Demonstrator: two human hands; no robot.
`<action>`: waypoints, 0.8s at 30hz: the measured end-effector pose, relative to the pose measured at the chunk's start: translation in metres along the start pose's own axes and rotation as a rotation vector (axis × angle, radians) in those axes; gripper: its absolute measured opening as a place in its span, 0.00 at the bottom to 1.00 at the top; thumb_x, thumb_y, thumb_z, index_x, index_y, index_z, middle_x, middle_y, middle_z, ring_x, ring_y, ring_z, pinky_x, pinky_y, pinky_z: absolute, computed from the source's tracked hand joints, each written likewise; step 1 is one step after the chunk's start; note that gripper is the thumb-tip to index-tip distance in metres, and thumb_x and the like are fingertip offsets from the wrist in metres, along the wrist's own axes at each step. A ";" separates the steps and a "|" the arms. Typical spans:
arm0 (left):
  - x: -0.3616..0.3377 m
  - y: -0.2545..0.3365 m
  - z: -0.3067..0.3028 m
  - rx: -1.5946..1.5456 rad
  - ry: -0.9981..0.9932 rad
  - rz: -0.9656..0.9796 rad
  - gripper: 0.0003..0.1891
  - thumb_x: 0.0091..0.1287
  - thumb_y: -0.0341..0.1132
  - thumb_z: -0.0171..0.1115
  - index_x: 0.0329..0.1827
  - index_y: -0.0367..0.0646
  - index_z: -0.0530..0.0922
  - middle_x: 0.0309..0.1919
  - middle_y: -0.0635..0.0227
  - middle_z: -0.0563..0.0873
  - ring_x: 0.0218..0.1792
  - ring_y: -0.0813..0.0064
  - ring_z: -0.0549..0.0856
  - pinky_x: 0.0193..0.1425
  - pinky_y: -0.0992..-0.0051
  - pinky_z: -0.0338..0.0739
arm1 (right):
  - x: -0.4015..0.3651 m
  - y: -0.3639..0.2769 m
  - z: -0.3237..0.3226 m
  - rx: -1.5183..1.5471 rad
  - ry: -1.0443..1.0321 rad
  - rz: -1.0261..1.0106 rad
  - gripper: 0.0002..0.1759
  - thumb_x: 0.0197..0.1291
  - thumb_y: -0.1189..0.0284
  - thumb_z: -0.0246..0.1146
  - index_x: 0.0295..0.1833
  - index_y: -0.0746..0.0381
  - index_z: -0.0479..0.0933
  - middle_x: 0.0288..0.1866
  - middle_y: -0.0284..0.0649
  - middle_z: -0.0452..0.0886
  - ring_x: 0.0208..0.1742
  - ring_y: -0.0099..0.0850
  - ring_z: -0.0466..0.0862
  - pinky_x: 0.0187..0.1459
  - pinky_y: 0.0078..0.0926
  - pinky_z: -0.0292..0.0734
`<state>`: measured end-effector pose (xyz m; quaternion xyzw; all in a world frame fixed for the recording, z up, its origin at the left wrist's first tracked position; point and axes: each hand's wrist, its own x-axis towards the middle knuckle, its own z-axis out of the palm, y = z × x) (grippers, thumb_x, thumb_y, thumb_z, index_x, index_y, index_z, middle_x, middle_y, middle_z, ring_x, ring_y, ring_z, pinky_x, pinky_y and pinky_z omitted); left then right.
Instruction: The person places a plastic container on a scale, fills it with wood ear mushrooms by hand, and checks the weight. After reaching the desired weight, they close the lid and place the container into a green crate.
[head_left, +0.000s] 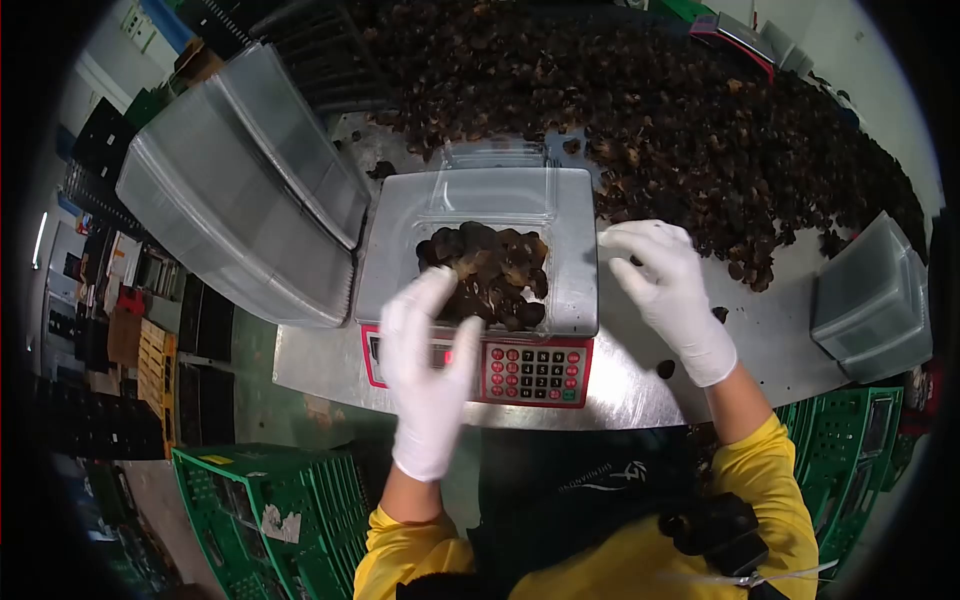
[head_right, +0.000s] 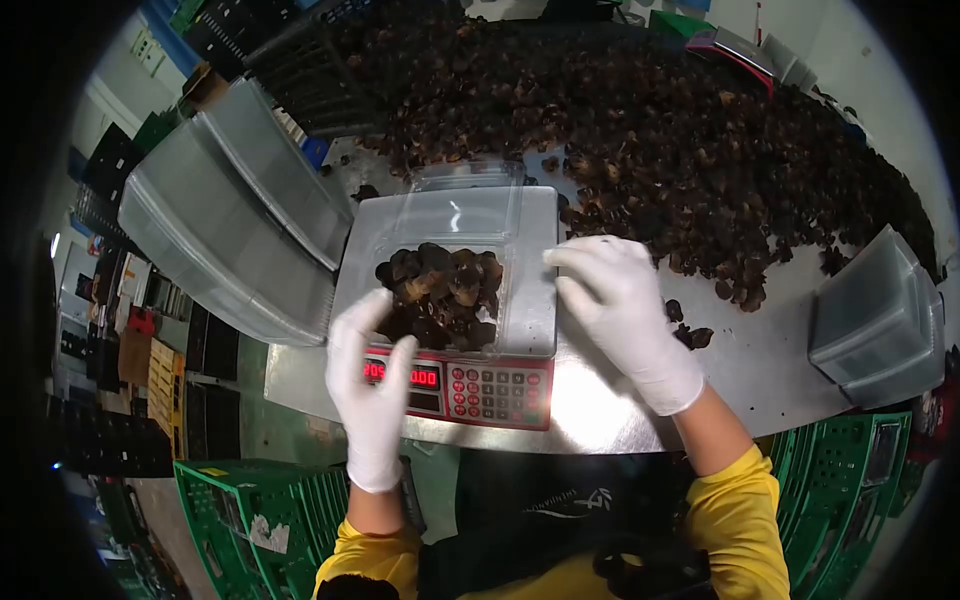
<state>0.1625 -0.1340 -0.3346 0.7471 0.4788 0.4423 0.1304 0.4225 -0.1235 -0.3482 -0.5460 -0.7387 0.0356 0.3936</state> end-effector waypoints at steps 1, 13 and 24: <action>-0.009 0.012 0.007 -0.068 -0.057 0.020 0.24 0.55 0.22 0.67 0.58 0.38 0.78 0.54 0.58 0.83 0.58 0.60 0.80 0.64 0.65 0.73 | -0.010 0.012 -0.005 0.019 0.013 0.027 0.10 0.53 0.77 0.64 0.43 0.60 0.83 0.44 0.38 0.85 0.47 0.36 0.83 0.53 0.33 0.71; -0.117 0.063 0.226 0.312 -0.738 0.472 0.13 0.59 0.33 0.58 0.46 0.41 0.78 0.46 0.63 0.79 0.51 0.66 0.78 0.52 0.71 0.76 | -0.109 0.068 -0.065 -0.007 0.039 0.436 0.11 0.56 0.84 0.63 0.46 0.68 0.81 0.47 0.42 0.84 0.50 0.34 0.82 0.56 0.28 0.74; -0.089 0.050 0.219 -0.248 -0.522 0.147 0.12 0.57 0.29 0.61 0.45 0.40 0.79 0.40 0.56 0.81 0.43 0.57 0.81 0.43 0.62 0.78 | -0.174 0.089 -0.086 -0.134 0.027 0.672 0.07 0.56 0.76 0.65 0.41 0.61 0.83 0.41 0.43 0.84 0.44 0.44 0.84 0.48 0.34 0.78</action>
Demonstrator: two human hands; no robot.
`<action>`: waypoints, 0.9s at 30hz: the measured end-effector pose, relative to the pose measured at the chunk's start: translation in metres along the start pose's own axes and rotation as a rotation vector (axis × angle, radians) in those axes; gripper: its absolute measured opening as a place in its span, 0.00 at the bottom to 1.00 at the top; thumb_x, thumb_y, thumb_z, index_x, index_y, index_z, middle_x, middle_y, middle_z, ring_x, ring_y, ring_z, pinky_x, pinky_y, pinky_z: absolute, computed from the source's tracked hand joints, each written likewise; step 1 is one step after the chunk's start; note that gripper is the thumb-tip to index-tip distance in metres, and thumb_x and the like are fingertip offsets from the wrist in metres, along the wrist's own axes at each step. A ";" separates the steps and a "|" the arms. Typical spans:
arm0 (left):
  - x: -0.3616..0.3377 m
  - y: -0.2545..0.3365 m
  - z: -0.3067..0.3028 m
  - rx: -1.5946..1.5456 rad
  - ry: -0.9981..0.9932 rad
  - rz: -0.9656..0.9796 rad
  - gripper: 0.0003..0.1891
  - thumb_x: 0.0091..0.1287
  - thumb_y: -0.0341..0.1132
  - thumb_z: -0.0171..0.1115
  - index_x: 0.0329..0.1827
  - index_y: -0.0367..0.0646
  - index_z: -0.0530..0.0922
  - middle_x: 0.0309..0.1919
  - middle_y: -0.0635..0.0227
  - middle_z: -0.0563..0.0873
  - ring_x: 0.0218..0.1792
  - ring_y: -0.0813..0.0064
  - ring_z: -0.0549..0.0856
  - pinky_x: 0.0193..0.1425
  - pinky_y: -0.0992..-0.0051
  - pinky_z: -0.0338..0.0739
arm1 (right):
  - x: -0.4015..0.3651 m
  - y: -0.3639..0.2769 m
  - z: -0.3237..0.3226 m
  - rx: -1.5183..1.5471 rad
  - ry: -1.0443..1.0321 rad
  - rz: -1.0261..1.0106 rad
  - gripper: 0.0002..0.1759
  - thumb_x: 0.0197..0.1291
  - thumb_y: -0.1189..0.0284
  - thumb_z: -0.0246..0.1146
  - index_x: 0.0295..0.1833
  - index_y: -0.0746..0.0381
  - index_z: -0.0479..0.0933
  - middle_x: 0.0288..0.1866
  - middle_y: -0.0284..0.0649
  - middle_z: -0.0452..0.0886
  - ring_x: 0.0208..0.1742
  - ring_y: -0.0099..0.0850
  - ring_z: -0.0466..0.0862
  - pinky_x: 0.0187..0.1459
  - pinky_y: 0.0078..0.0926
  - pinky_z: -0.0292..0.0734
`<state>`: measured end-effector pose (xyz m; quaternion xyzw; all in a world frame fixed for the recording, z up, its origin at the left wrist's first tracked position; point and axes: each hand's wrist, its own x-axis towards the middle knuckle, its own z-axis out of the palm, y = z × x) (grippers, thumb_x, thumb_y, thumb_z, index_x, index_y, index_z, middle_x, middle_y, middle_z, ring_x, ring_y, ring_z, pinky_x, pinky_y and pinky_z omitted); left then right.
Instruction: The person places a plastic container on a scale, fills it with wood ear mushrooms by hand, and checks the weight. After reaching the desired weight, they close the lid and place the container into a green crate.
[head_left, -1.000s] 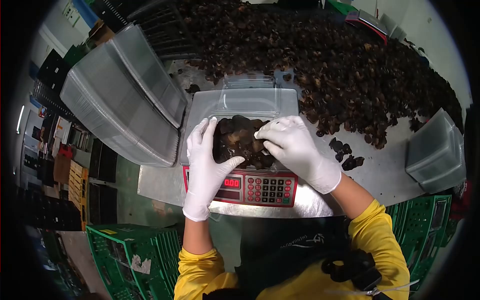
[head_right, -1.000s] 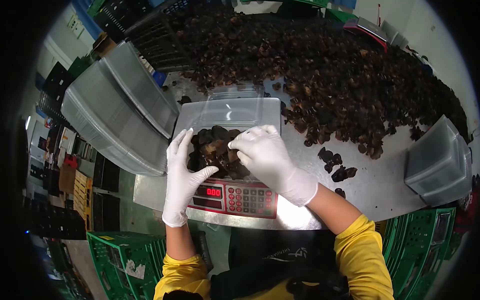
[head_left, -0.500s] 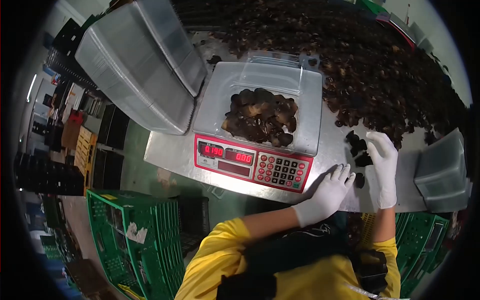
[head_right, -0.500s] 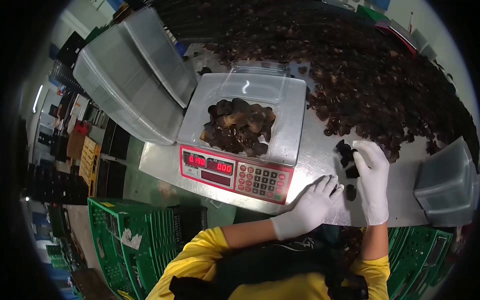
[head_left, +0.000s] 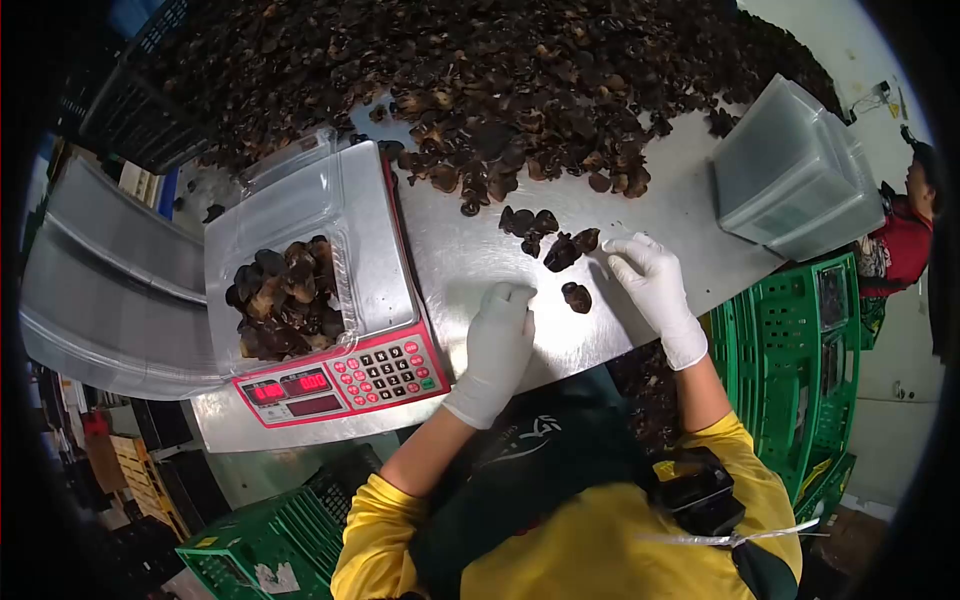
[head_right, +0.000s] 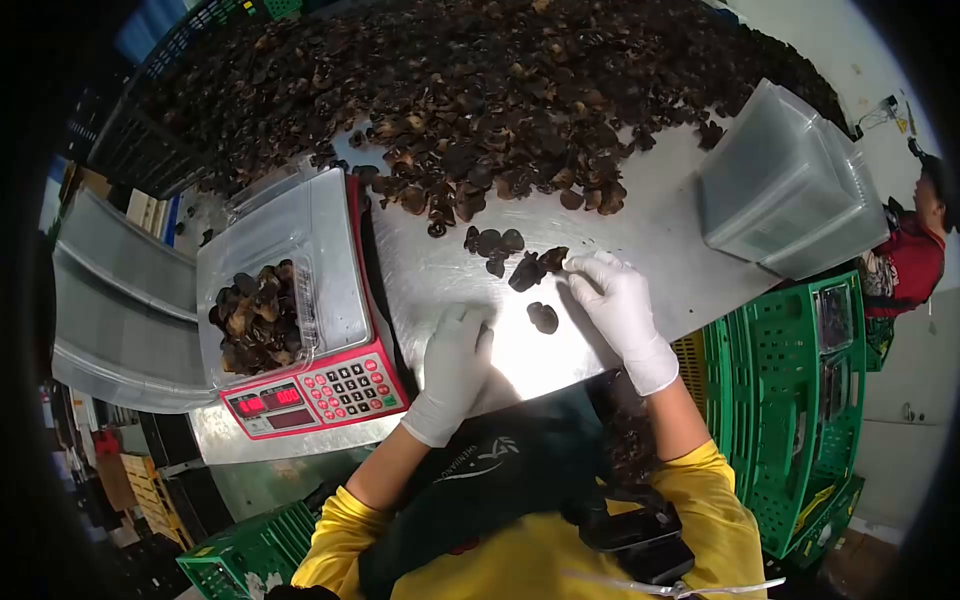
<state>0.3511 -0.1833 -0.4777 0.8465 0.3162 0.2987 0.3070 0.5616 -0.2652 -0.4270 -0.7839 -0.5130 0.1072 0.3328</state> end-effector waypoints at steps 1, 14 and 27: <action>0.003 0.001 0.001 0.016 0.005 -0.009 0.12 0.57 0.29 0.61 0.45 0.40 0.79 0.40 0.56 0.81 0.43 0.57 0.81 0.43 0.62 0.78 | -0.005 0.006 0.004 0.003 -0.001 -0.053 0.07 0.56 0.76 0.65 0.41 0.61 0.83 0.41 0.43 0.85 0.43 0.43 0.84 0.48 0.34 0.79; -0.001 0.009 -0.214 0.221 0.729 -0.045 0.13 0.55 0.18 0.69 0.43 0.37 0.81 0.43 0.63 0.84 0.44 0.73 0.83 0.49 0.76 0.80 | -0.008 -0.003 0.031 0.012 -0.072 -0.131 0.11 0.53 0.76 0.70 0.43 0.62 0.82 0.42 0.41 0.85 0.44 0.40 0.84 0.48 0.31 0.77; -0.032 -0.061 -0.257 0.329 0.761 -0.197 0.12 0.67 0.24 0.61 0.53 0.37 0.80 0.46 0.59 0.84 0.50 0.66 0.84 0.58 0.72 0.77 | -0.024 -0.020 0.054 -0.186 -0.154 -0.048 0.17 0.46 0.77 0.71 0.44 0.61 0.80 0.42 0.42 0.82 0.39 0.42 0.85 0.41 0.34 0.81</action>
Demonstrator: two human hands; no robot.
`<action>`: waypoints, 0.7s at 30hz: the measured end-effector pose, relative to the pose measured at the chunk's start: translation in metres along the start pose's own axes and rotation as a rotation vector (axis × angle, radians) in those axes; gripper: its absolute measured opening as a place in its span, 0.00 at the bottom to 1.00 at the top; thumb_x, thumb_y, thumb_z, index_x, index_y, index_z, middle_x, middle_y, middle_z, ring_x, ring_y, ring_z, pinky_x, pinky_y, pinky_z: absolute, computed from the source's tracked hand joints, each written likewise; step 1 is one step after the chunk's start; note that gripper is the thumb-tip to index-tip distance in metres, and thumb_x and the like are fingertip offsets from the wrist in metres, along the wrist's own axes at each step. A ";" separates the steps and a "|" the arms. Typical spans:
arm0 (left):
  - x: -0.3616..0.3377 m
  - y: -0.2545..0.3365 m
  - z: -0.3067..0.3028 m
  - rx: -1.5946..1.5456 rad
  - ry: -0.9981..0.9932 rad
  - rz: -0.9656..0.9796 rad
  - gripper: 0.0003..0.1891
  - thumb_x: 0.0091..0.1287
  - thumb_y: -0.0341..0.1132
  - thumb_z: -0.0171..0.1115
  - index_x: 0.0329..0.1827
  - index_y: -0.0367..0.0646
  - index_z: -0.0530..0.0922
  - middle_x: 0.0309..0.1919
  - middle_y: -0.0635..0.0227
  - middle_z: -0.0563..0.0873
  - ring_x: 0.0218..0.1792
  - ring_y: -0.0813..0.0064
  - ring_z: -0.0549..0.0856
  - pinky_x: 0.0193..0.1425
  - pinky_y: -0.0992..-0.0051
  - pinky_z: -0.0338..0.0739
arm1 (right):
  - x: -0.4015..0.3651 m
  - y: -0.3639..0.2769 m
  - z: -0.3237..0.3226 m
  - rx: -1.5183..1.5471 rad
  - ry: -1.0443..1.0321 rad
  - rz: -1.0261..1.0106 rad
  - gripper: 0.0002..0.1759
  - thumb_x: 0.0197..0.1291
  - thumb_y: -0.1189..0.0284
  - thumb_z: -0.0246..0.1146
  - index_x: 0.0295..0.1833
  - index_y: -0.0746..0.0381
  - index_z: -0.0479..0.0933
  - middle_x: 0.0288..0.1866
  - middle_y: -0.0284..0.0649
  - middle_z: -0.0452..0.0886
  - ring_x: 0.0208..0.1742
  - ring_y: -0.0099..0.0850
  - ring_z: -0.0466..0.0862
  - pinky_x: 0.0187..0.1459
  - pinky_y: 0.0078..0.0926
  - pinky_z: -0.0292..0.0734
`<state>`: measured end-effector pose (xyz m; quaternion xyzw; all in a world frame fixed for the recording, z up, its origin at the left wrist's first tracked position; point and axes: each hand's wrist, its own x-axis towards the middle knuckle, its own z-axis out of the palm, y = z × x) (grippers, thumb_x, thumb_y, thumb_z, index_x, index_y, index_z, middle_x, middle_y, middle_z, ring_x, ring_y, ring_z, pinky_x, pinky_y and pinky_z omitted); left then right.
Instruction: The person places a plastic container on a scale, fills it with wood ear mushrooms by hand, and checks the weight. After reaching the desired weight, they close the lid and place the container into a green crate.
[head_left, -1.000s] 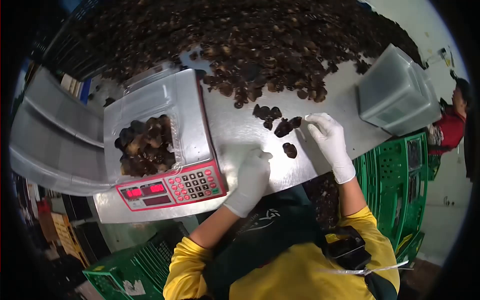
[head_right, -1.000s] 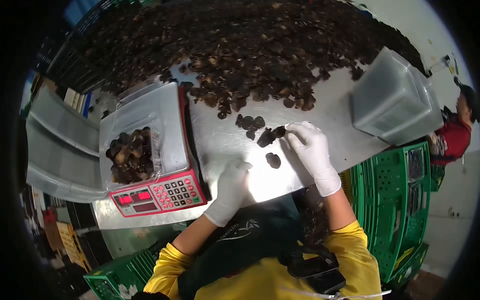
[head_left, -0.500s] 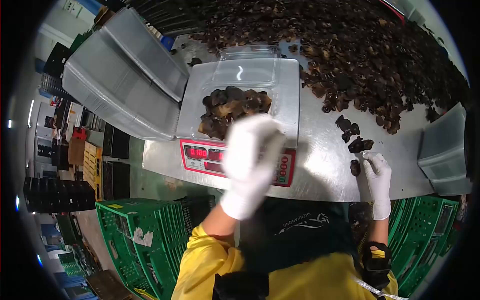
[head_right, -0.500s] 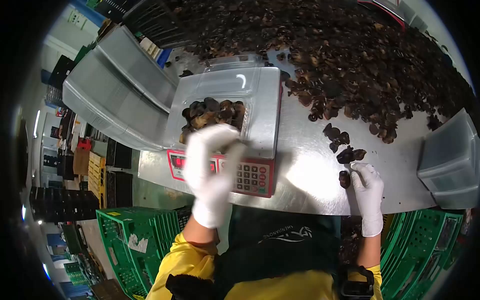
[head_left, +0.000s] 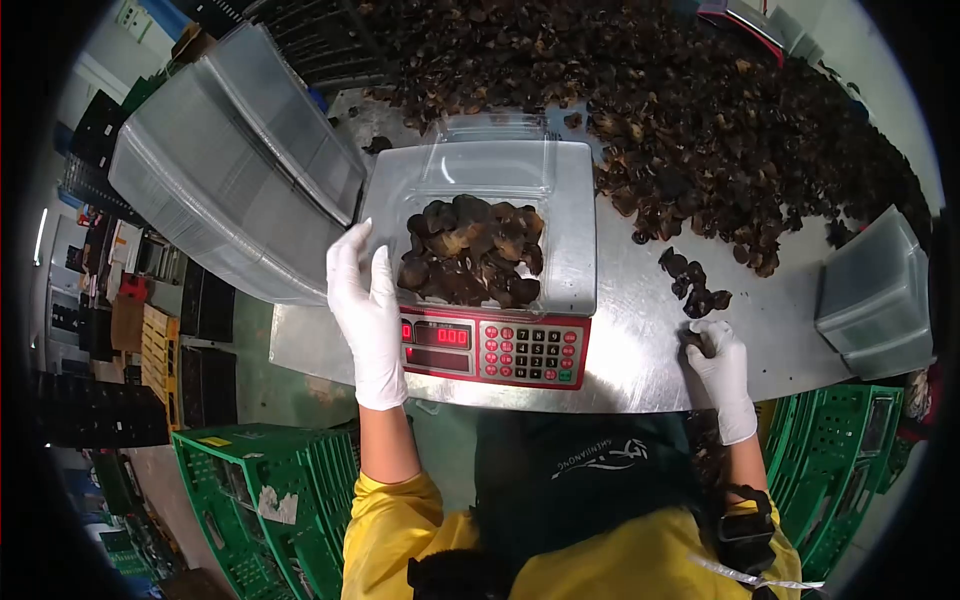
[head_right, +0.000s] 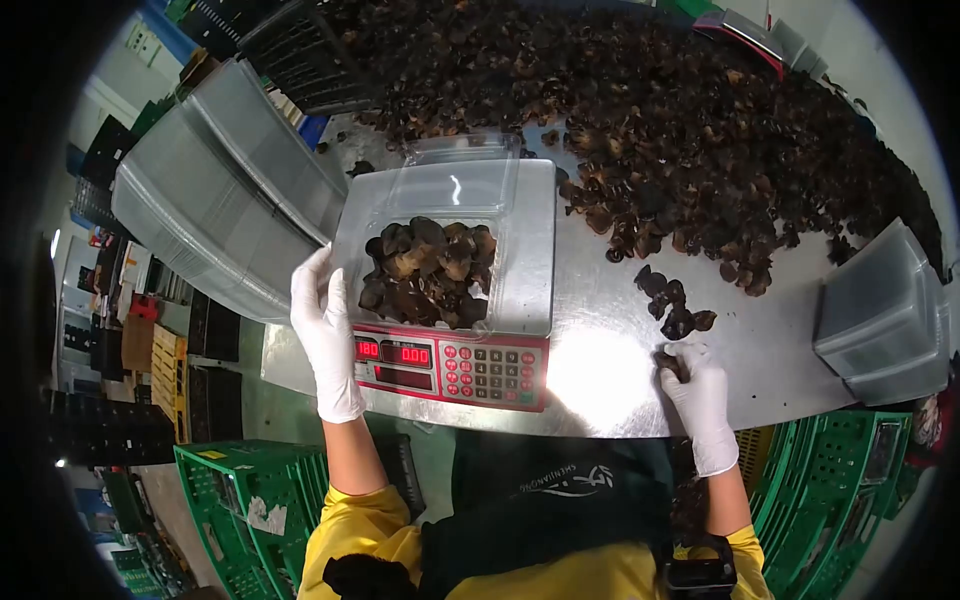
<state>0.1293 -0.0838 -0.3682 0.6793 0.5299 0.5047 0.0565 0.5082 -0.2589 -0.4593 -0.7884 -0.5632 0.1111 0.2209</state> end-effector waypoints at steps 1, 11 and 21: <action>-0.004 -0.007 0.001 -0.111 -0.040 -0.192 0.12 0.69 0.25 0.59 0.54 0.37 0.80 0.47 0.59 0.84 0.50 0.68 0.84 0.58 0.72 0.77 | 0.008 -0.026 -0.008 0.173 0.010 -0.078 0.17 0.46 0.77 0.71 0.45 0.61 0.80 0.40 0.41 0.82 0.38 0.40 0.84 0.40 0.32 0.80; -0.015 0.009 -0.008 -0.129 -0.140 -0.260 0.13 0.67 0.22 0.59 0.54 0.35 0.79 0.41 0.64 0.82 0.41 0.74 0.83 0.50 0.75 0.77 | 0.088 -0.240 -0.005 0.288 0.155 -0.929 0.19 0.46 0.75 0.71 0.48 0.57 0.82 0.37 0.34 0.82 0.41 0.34 0.80 0.43 0.32 0.70; -0.004 -0.028 -0.041 -0.214 -0.119 -0.357 0.14 0.68 0.22 0.60 0.56 0.36 0.79 0.48 0.65 0.83 0.49 0.75 0.83 0.56 0.76 0.77 | 0.082 -0.173 -0.026 0.140 0.254 -0.744 0.13 0.48 0.74 0.69 0.43 0.55 0.82 0.38 0.32 0.80 0.42 0.32 0.78 0.44 0.31 0.70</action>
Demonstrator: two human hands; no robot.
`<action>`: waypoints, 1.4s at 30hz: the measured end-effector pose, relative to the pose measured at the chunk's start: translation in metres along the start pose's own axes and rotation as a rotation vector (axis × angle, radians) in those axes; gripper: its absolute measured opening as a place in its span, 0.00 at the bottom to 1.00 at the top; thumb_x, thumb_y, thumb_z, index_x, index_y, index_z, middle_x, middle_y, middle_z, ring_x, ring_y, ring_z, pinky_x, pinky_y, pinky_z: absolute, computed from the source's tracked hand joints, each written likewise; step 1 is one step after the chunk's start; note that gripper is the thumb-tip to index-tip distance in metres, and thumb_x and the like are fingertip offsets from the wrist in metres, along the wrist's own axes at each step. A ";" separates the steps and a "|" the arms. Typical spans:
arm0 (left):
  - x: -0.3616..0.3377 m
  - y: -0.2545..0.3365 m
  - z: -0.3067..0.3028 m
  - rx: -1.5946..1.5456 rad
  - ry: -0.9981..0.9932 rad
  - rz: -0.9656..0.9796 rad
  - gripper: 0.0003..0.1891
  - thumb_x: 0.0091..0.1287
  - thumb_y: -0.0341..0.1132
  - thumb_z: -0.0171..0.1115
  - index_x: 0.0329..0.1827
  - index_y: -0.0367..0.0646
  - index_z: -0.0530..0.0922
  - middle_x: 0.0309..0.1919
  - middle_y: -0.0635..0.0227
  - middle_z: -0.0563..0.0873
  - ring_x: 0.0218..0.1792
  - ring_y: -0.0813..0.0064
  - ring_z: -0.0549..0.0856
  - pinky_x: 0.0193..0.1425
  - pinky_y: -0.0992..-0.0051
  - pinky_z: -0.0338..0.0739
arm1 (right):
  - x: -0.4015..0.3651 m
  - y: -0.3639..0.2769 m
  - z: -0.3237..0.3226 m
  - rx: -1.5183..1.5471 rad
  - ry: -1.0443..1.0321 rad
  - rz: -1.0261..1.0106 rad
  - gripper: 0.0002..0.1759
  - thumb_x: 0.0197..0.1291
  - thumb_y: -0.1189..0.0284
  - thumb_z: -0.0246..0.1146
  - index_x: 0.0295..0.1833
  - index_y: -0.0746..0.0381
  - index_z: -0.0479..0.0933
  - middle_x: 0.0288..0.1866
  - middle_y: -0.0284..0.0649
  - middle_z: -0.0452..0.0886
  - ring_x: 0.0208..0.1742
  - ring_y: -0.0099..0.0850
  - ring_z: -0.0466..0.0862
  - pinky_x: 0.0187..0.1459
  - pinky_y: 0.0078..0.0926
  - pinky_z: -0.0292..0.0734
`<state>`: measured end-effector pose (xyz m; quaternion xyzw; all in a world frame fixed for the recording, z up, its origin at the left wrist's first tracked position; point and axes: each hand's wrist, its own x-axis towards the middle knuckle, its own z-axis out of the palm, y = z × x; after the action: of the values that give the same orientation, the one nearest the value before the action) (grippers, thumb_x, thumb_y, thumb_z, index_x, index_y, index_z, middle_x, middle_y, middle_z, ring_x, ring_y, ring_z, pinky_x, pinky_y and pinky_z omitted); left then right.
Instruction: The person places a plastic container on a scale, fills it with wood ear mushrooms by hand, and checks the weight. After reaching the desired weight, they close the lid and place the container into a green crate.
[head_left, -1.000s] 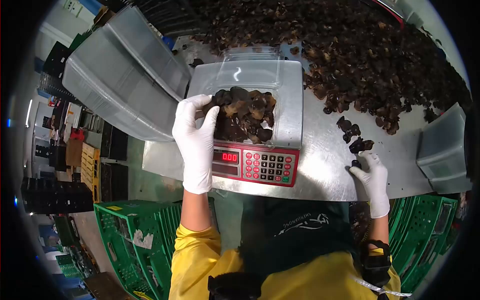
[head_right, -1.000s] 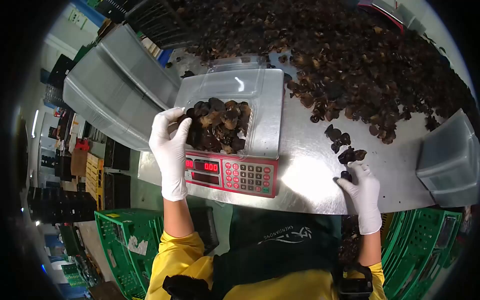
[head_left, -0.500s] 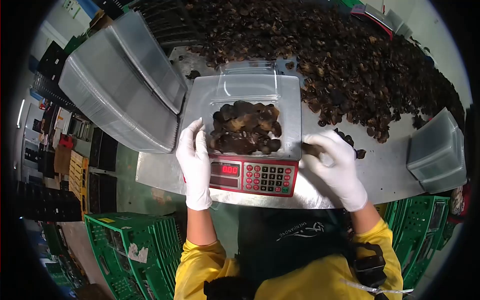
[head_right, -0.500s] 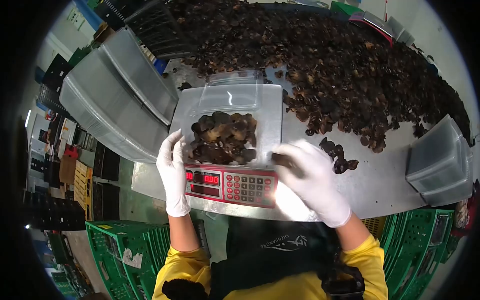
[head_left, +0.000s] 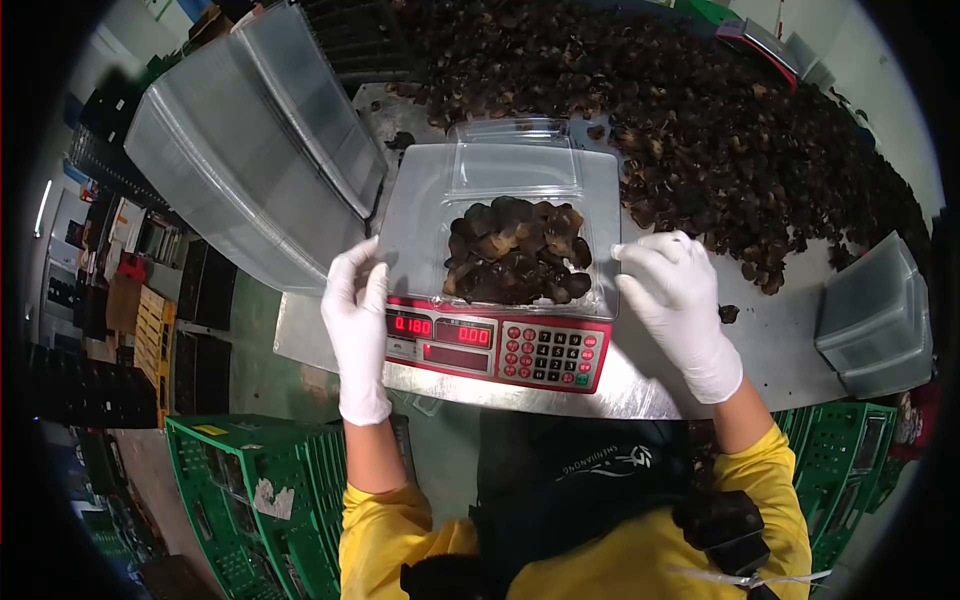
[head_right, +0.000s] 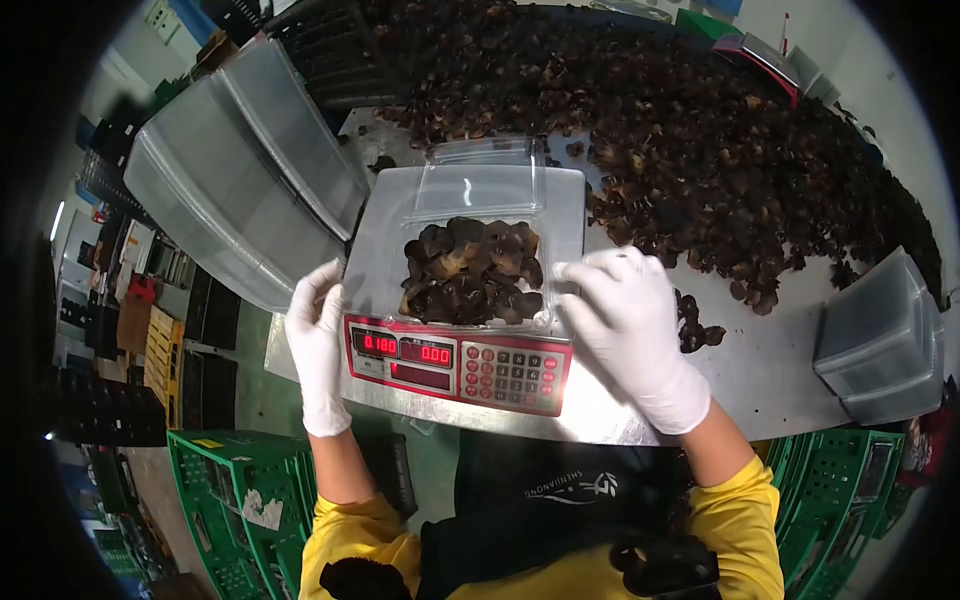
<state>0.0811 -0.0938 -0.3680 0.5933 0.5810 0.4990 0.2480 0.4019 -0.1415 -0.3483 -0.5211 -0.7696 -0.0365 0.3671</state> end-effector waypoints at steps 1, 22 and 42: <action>0.007 -0.001 -0.002 -0.071 -0.015 -0.019 0.14 0.69 0.23 0.59 0.57 0.35 0.79 0.49 0.65 0.84 0.51 0.75 0.82 0.58 0.76 0.76 | -0.010 0.007 -0.002 -0.006 -0.033 0.058 0.13 0.49 0.74 0.69 0.43 0.56 0.82 0.38 0.33 0.80 0.42 0.34 0.78 0.44 0.32 0.71; 0.113 0.013 0.047 -0.893 -0.543 -0.163 0.30 0.80 0.53 0.40 0.62 0.33 0.75 0.49 0.60 0.84 0.49 0.74 0.80 0.58 0.73 0.70 | -0.024 -0.024 -0.009 1.502 -0.350 1.049 0.30 0.70 0.72 0.57 0.72 0.73 0.60 0.50 0.45 0.82 0.46 0.29 0.84 0.44 0.22 0.81; 0.104 0.012 0.067 -0.655 -0.408 -0.116 0.37 0.77 0.59 0.40 0.74 0.34 0.64 0.69 0.55 0.72 0.69 0.65 0.70 0.75 0.66 0.57 | -0.089 0.151 0.019 -0.210 -0.506 0.404 0.20 0.51 0.73 0.70 0.52 0.54 0.83 0.45 0.46 0.82 0.47 0.44 0.83 0.46 0.39 0.80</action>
<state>0.1276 0.0203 -0.3512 0.5360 0.3623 0.5148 0.5626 0.5342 -0.1332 -0.4648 -0.6908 -0.7094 0.0884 0.1084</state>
